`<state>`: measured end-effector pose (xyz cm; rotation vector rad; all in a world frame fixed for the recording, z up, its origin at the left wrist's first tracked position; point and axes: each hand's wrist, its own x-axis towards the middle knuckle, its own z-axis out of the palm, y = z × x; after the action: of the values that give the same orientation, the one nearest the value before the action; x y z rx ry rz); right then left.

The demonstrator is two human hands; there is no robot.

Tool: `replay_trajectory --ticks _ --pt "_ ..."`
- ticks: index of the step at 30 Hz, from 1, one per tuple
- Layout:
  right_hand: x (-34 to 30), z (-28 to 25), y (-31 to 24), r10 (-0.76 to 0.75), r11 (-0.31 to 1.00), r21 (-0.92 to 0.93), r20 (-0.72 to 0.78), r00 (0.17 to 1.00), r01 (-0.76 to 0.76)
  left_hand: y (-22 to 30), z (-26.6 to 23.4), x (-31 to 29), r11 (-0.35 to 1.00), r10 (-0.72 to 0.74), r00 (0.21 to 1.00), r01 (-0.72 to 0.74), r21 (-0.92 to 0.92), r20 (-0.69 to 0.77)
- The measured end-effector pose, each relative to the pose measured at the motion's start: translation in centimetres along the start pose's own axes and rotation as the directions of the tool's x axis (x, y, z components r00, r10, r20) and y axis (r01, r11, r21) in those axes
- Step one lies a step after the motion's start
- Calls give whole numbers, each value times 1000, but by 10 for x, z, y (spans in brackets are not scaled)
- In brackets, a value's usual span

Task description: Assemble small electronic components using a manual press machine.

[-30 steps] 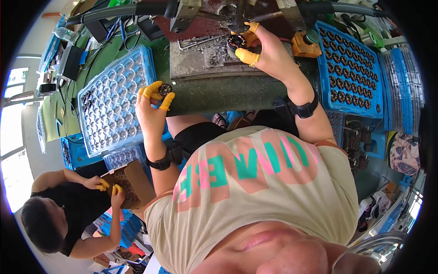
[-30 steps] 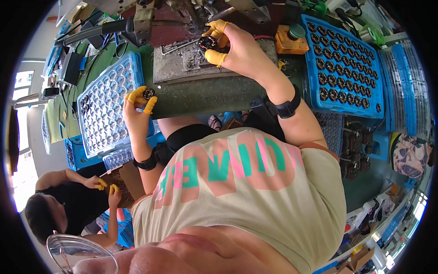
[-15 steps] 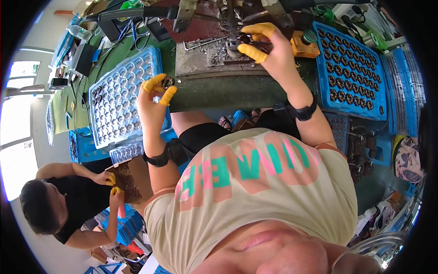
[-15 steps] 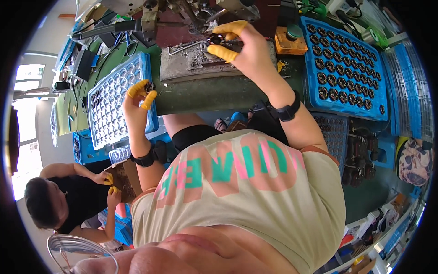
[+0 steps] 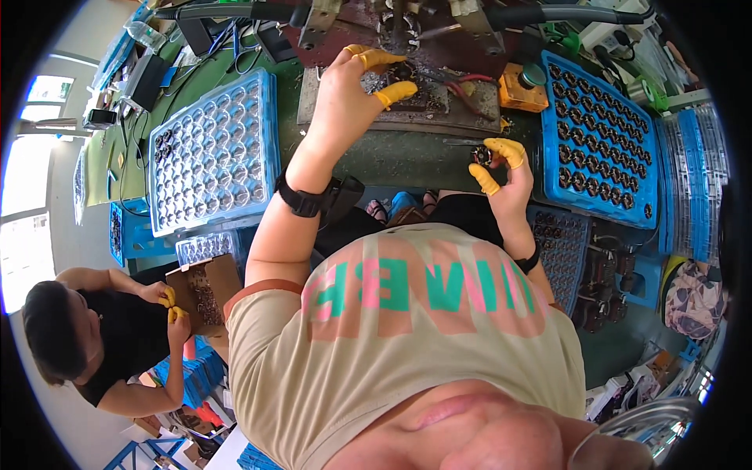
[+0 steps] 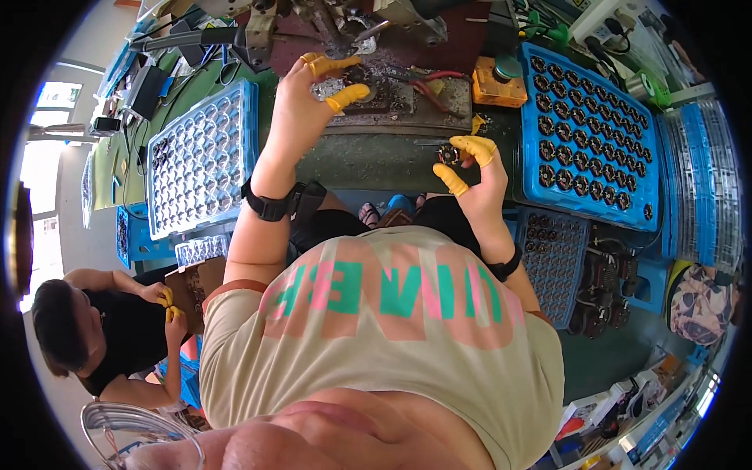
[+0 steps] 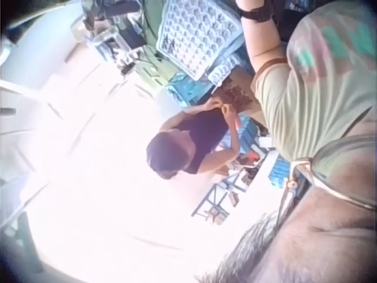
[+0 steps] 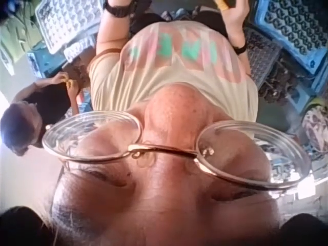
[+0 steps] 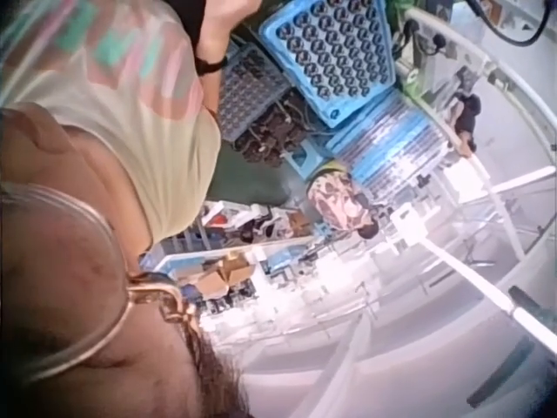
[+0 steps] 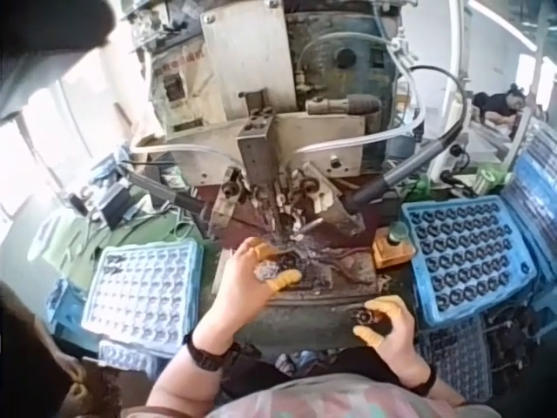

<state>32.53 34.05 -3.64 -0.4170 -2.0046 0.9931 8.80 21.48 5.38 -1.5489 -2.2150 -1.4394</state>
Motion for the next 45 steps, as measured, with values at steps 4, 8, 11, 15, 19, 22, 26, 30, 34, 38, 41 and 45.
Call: replay_trajectory --ticks 4,8,11,15,19,22,26,30,34,38,41,45 --pt "-4 -1 7 39 999 4 5 999 -39 -4 -1 3 999 -32 999 32 6 21" --pt "-2 4 5 -28 999 -46 15 999 29 -5 0 5 999 -24 996 21 26 90" --pt "-4 4 4 -25 998 -54 12 1000 26 -7 -1 6 999 -35 992 38 -22 123" --pt "-3 3 4 -21 998 -64 19 1000 23 -7 -2 6 987 -111 979 128 -95 169" --pt "3 -5 3 -82 997 -13 -6 997 82 -13 11 -4 996 67 998 -68 64 19" --pt "20 -18 -3 -148 984 -117 -91 985 137 -8 17 -11 998 65 994 -63 29 -92" --pt "57 -28 -9 -285 907 -365 -162 945 211 -4 13 -21 995 -37 992 25 -96 -124" --pt "73 -28 -5 -307 862 -457 -127 943 219 -4 15 -27 998 52 987 -56 -24 -155" --pt "78 -22 -4 -228 864 -482 -113 967 147 -6 16 -31 985 -39 987 11 -175 -157" --pt "79 -19 1 -167 873 -476 -85 982 107 -3 10 -31 983 -51 993 31 -184 -103" --pt "80 -19 -1 -214 810 -568 -54 975 146 -10 5 -33 984 2 999 -10 -178 -47" --pt "82 -13 -4 -146 850 -516 -46 988 102 -17 -6 -46 901 -123 991 92 -424 -46"
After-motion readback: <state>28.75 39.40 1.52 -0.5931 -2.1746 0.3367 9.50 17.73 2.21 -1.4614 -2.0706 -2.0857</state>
